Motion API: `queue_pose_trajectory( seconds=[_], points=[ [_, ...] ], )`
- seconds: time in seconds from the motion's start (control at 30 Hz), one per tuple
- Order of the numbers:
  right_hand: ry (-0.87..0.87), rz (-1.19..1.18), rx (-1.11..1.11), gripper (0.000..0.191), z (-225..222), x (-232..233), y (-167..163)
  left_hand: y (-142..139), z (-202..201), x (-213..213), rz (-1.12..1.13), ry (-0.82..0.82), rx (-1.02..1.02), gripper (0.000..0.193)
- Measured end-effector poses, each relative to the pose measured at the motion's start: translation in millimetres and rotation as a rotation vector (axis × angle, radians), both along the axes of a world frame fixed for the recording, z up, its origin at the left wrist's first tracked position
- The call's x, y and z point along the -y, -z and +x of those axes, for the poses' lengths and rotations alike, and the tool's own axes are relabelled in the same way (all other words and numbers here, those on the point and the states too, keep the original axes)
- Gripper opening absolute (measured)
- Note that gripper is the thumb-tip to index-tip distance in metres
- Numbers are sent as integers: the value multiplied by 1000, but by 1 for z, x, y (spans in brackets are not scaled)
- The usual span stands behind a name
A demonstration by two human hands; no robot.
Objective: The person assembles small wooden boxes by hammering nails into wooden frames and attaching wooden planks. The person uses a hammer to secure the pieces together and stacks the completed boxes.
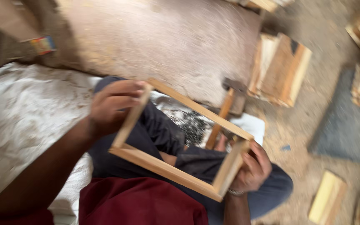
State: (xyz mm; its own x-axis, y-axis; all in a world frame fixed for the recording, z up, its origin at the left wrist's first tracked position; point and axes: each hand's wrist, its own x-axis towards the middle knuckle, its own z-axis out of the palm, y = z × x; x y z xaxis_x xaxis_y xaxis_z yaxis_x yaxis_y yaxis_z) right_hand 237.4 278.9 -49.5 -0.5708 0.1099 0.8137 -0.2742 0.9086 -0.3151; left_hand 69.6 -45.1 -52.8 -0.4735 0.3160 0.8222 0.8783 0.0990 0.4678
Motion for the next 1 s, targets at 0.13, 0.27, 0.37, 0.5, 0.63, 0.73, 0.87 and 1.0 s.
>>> queue_pose_trajectory(
  seconds=[0.13,0.27,0.37,0.5,0.63,0.73,0.87,1.0],
  points=[
    [19,23,54,69,4,1,5,-1,1,-2,23,7,39,21],
    [-12,-63,102,59,-1,5,8,-8,2,4,-57,-3,105,23],
    [-102,-348,207,45,-13,11,15,-8,-4,8,-122,5,275,28],
    [-25,54,528,29,-44,-4,22,15,-29,6,-176,29,739,37],
    [99,-694,1120,33,-109,-22,58,56,-74,-6,-251,-78,1077,30],
    [29,-915,1153,39,-158,-35,96,82,-110,-22,-216,-121,1400,29],
    [-178,-1067,1059,37,-195,-44,131,103,-139,-27,-350,-210,1559,31],
    [-96,-1021,1113,40,-212,-39,135,120,-143,-24,-361,-276,1628,29]
  ],
)
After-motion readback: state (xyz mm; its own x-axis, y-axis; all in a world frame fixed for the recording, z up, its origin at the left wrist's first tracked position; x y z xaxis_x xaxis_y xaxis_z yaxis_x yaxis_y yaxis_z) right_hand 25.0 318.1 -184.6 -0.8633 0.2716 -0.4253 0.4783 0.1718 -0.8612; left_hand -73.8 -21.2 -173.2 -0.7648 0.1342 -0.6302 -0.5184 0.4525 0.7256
